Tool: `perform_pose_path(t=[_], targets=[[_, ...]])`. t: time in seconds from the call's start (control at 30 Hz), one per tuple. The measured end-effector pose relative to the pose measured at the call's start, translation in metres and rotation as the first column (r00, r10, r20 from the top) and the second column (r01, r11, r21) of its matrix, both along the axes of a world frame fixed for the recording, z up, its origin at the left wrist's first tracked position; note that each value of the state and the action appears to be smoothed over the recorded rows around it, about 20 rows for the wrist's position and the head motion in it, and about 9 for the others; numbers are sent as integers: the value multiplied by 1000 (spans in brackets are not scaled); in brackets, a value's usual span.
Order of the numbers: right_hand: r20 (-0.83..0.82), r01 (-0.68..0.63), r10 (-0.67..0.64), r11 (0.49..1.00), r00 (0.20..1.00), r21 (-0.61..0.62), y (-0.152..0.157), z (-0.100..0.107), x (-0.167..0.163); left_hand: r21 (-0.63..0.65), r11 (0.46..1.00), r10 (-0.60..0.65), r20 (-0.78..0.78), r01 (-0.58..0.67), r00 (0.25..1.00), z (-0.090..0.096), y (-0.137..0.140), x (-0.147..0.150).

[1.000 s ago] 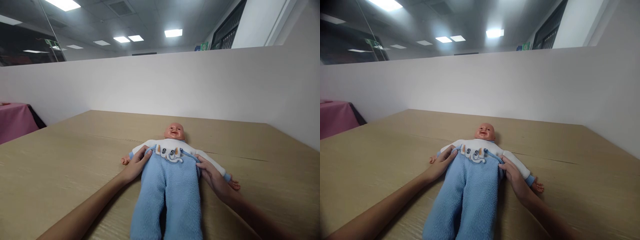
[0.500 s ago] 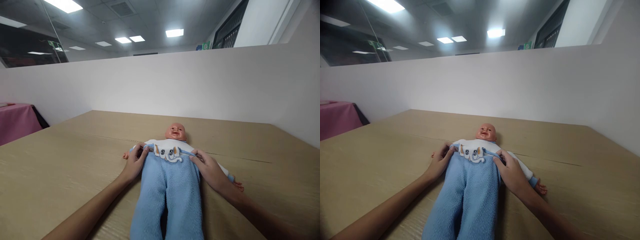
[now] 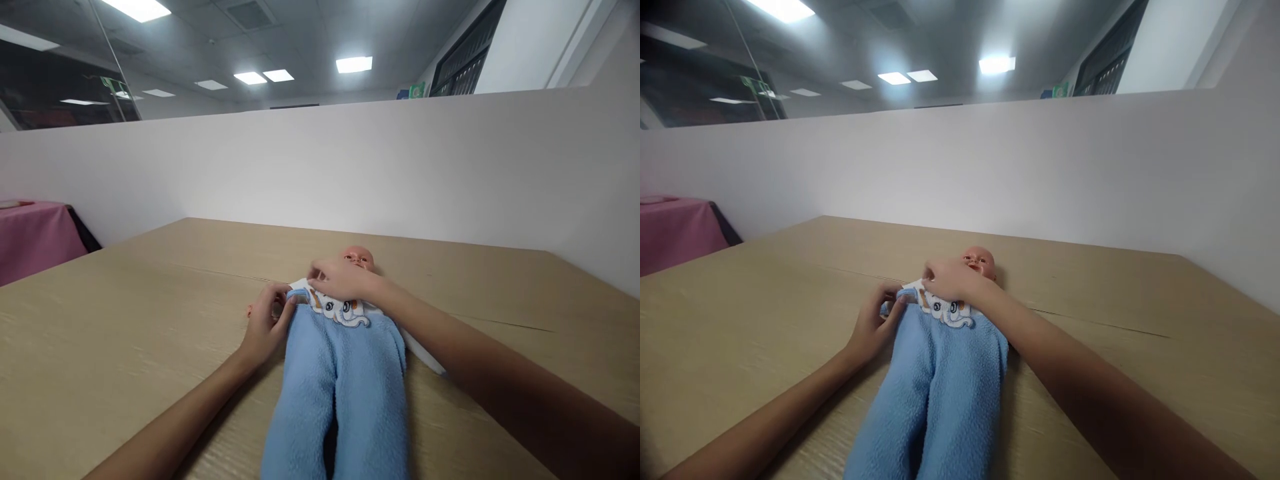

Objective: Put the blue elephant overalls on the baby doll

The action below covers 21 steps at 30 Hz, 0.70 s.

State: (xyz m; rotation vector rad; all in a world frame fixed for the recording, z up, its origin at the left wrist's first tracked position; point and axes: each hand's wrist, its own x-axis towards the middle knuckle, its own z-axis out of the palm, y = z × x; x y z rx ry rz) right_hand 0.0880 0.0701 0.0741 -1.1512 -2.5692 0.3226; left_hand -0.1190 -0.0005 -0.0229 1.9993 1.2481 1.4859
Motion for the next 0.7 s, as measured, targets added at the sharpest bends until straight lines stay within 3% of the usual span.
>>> perform_pose_path(t=[0.1,0.23,0.5,0.7], targets=[[189,-228,230,973,955,-30,18,0,-20,23,1000,2,8,-3,1000,2,-3,2],[348,-316,285,948,893,36,23,-11,-46,85,996,-18,-11,19,1000,3,-3,2],[411,-268,185,951,893,154,24,-30,-63,92,995,-45,-25,48,999,2,-3,3],[211,-128,78,964,974,235,18,-23,-44,108,993,-46,-47,51,998,1,-1,1]])
